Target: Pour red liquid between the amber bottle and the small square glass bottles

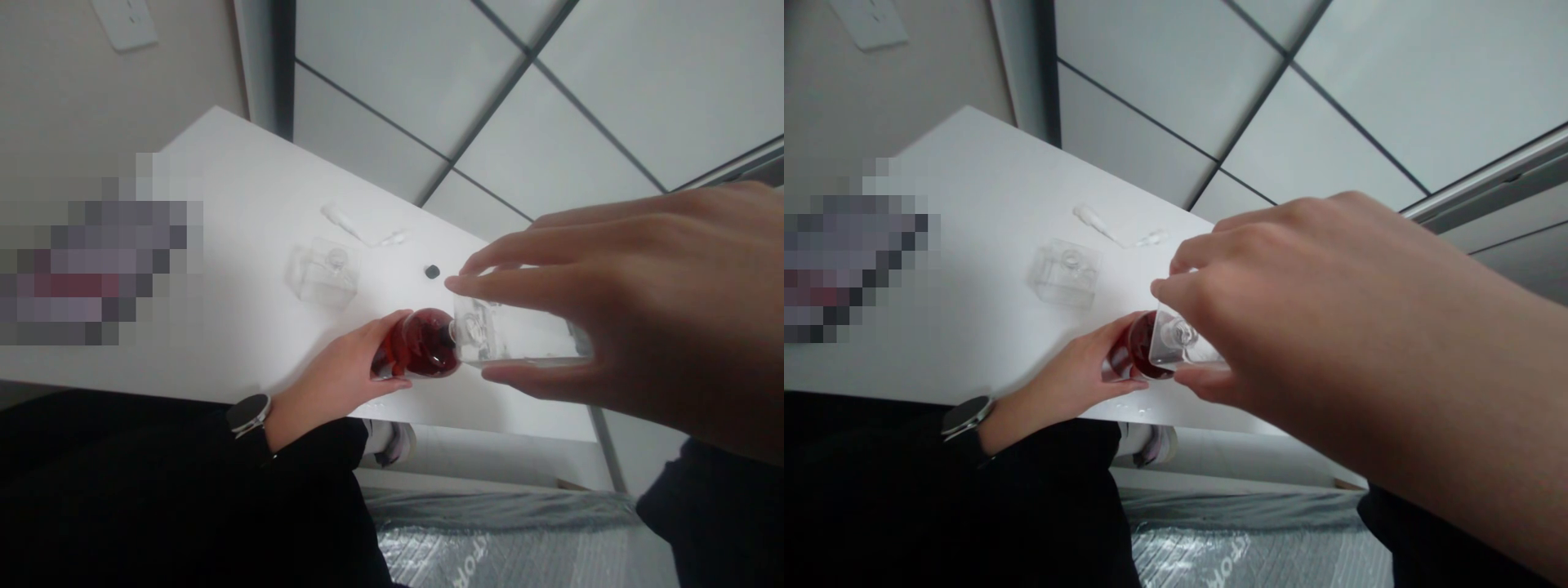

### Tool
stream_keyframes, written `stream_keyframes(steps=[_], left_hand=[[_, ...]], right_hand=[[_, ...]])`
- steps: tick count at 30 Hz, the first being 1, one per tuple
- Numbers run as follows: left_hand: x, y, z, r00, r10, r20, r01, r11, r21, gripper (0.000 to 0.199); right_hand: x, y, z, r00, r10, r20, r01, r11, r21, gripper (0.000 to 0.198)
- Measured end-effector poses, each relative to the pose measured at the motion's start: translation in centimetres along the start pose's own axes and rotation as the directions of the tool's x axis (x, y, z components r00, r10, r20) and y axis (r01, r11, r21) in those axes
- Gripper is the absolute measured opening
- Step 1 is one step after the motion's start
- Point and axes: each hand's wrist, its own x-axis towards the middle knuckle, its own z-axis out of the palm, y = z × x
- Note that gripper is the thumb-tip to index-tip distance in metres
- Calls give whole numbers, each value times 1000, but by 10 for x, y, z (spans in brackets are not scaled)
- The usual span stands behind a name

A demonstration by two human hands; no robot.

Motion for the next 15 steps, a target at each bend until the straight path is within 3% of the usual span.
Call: stream_keyframes(steps=[9,15], left_hand=[[1,-6,-2,999,-1,33,2,1000,-6,75],[3,-4,-2,999,10,47,-13,998,54,75]], right_hand=[[4,-2,0,998,54,-45,-48,992,115,49],[-5,-2,4,997,32,-69,-31,999,13,43]])
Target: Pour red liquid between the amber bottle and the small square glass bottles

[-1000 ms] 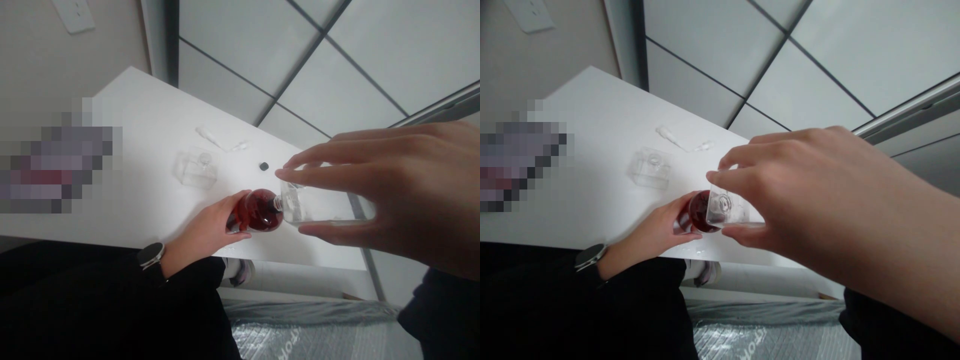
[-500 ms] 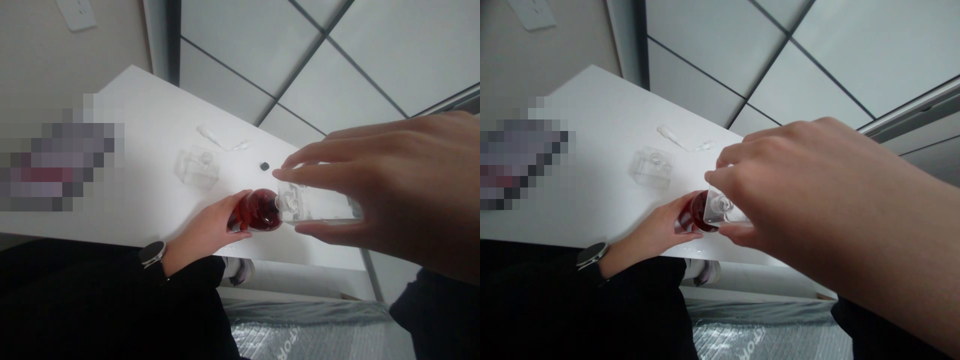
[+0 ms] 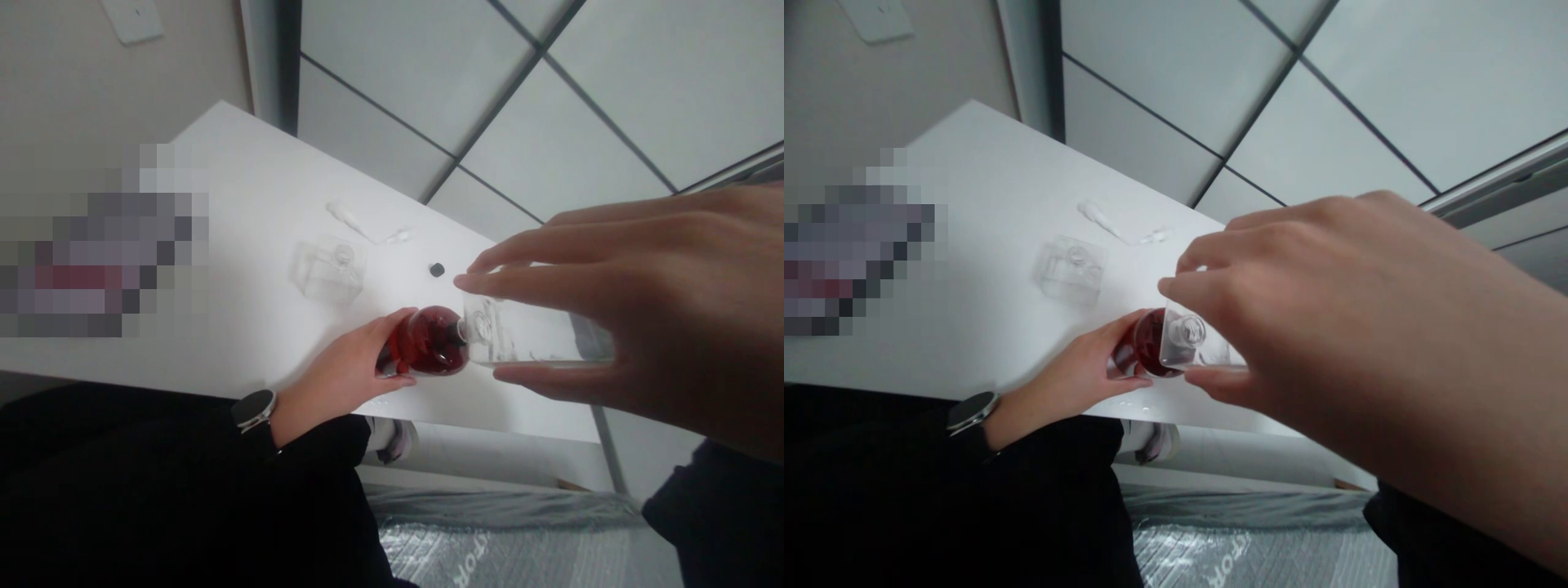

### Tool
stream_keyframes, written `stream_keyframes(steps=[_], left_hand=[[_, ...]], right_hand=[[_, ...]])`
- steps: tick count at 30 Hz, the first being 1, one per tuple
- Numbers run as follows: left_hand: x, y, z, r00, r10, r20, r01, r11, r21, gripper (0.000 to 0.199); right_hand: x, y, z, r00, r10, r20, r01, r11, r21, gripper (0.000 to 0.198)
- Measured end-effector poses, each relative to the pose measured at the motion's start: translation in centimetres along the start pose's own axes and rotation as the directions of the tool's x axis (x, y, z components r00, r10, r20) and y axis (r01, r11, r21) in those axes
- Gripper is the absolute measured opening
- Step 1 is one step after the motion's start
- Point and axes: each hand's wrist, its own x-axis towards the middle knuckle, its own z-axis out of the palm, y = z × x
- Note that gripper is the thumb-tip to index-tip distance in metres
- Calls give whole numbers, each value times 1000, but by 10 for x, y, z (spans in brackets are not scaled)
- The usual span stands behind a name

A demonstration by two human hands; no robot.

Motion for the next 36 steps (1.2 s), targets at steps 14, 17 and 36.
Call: stream_keyframes(steps=[14,17,36], left_hand=[[0,2,0,999,-18,-31,22,988,150,80],[0,0,0,999,-13,-31,18,988,155,84],[-3,0,-4,997,-75,-28,79,976,202,84]], right_hand=[[-53,22,47,974,159,-159,-107,950,294,54],[-58,20,59,956,212,-203,-118,911,396,57],[-50,43,129,723,452,-522,147,638,756,81]])
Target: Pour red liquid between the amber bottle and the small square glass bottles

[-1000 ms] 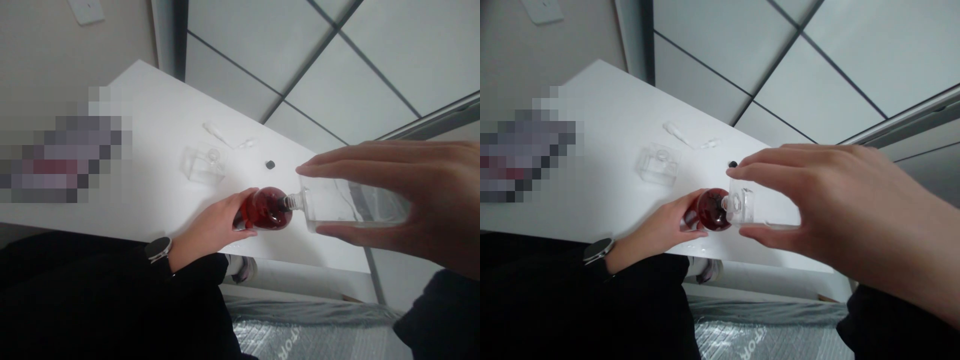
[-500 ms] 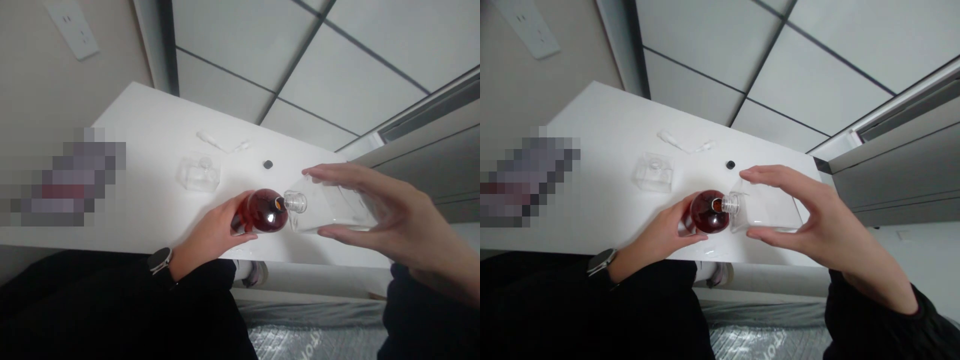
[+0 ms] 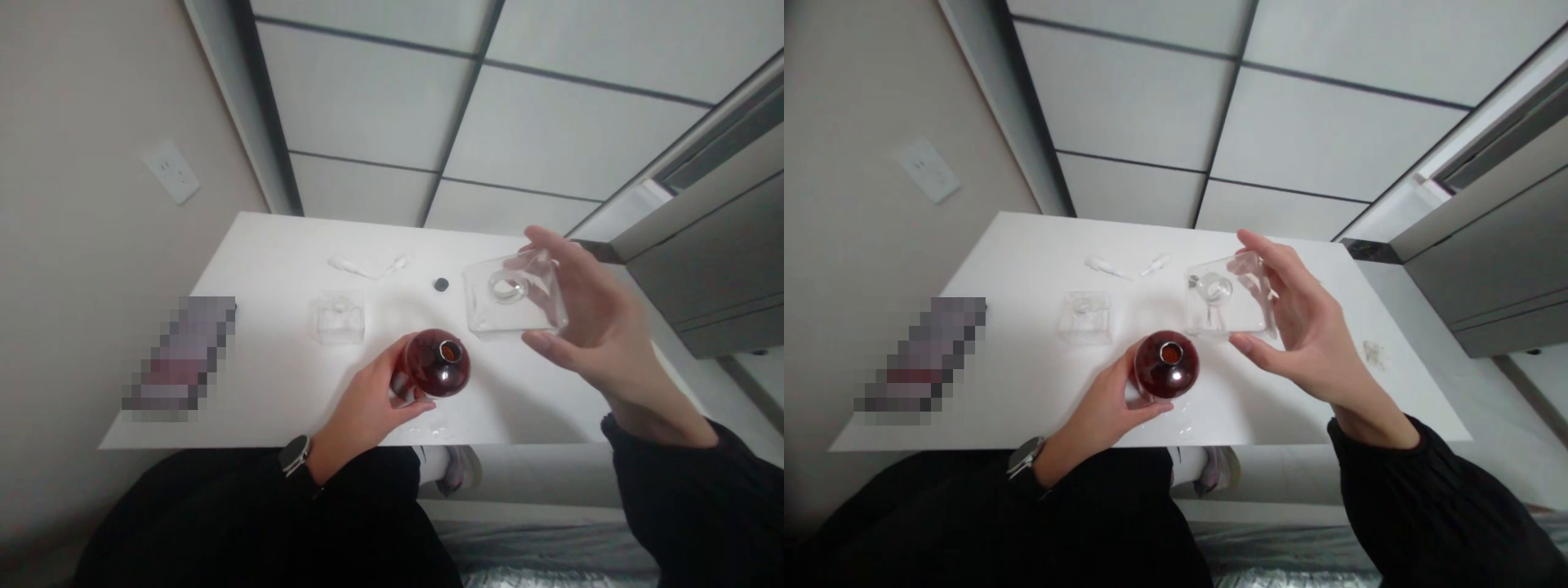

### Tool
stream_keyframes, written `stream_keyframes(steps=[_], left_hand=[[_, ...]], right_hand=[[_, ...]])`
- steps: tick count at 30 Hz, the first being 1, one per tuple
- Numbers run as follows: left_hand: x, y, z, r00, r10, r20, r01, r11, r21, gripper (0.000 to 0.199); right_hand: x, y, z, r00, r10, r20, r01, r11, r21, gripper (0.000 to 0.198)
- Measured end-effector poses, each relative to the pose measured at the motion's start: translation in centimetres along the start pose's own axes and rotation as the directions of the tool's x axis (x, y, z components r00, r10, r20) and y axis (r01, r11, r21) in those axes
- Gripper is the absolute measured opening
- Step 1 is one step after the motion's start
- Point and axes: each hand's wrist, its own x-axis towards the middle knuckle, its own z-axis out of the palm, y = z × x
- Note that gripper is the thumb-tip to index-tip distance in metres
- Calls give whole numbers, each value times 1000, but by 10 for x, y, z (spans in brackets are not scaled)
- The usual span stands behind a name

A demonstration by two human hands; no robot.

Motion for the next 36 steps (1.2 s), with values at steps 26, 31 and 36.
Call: stream_keyframes(steps=[26,31,36], left_hand=[[6,-24,2,977,139,-161,-124,987,98,80],[12,-26,-1,976,93,-197,-64,987,149,81],[19,-32,-4,975,82,-206,-46,984,171,83]], right_hand=[[-81,92,-36,939,326,-112,-345,873,-344,40],[-178,113,-87,890,275,-365,-455,598,-659,34],[-222,135,-128,850,357,-388,-518,432,-738,56]])
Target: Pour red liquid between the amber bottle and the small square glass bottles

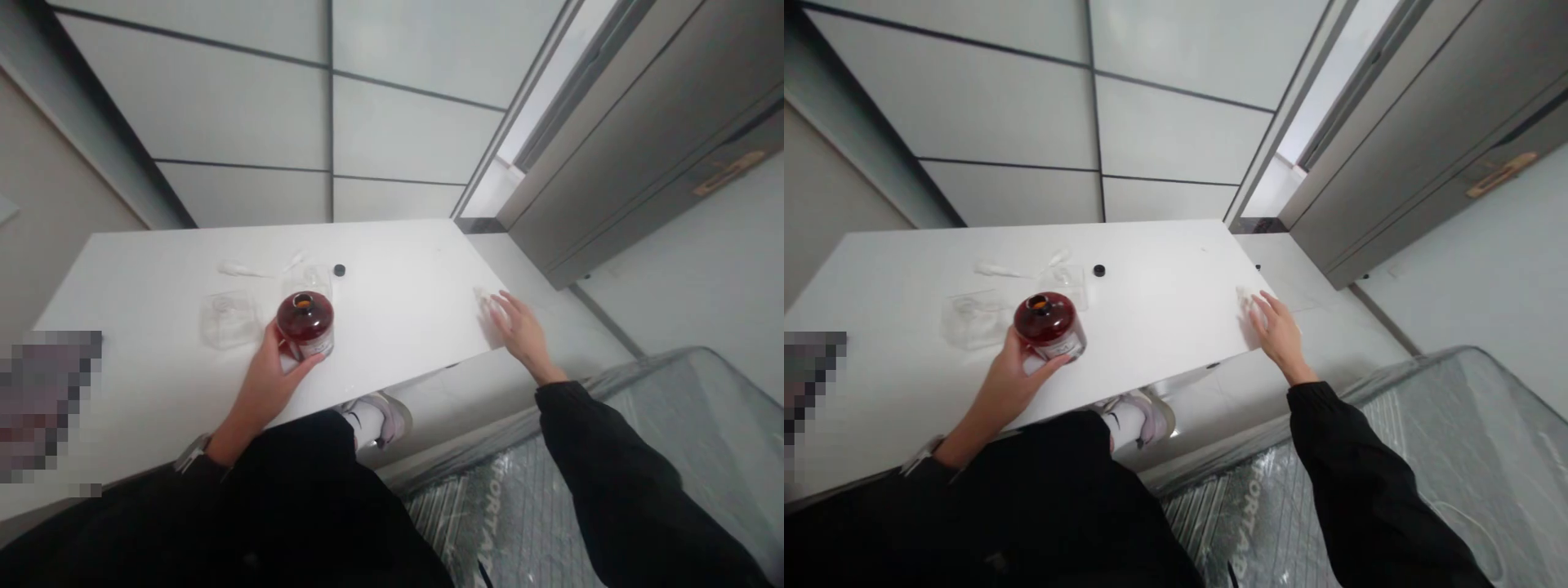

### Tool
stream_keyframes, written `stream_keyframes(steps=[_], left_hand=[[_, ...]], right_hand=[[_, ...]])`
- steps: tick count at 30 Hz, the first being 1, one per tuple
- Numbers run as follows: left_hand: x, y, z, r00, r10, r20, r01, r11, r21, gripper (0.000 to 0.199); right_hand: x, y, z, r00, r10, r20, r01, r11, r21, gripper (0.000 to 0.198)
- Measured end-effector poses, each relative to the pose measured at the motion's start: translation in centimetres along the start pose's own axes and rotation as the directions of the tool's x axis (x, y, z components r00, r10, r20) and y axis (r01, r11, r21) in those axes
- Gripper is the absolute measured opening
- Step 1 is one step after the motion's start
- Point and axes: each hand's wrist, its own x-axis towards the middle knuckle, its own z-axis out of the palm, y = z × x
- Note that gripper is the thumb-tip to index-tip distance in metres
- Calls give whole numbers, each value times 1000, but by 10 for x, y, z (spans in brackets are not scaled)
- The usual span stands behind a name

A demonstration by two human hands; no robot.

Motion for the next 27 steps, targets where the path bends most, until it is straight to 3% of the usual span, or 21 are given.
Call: stream_keyframes(steps=[5,10,14,18,21,27], left_hand=[[1,-3,1,999,35,-10,-36,996,-79,93],[-2,6,4,998,60,-34,-63,995,-72,88],[1,23,1,990,91,-106,-98,993,-61,102],[6,42,-6,996,47,-71,-48,999,-17,97],[4,53,-14,999,20,-48,-20,1000,0,89],[-11,79,-47,995,-20,-102,26,998,59,80]], right_hand=[[14,5,16,987,-36,159,40,999,-23,67],[19,-15,30,987,25,159,-19,999,-39,73],[7,-44,31,987,5,160,0,1000,-31,74],[-6,-100,31,973,-132,189,135,991,-1,74],[-12,-156,33,946,-255,202,232,964,129,71],[-30,-267,29,830,-507,235,398,831,388,67]])
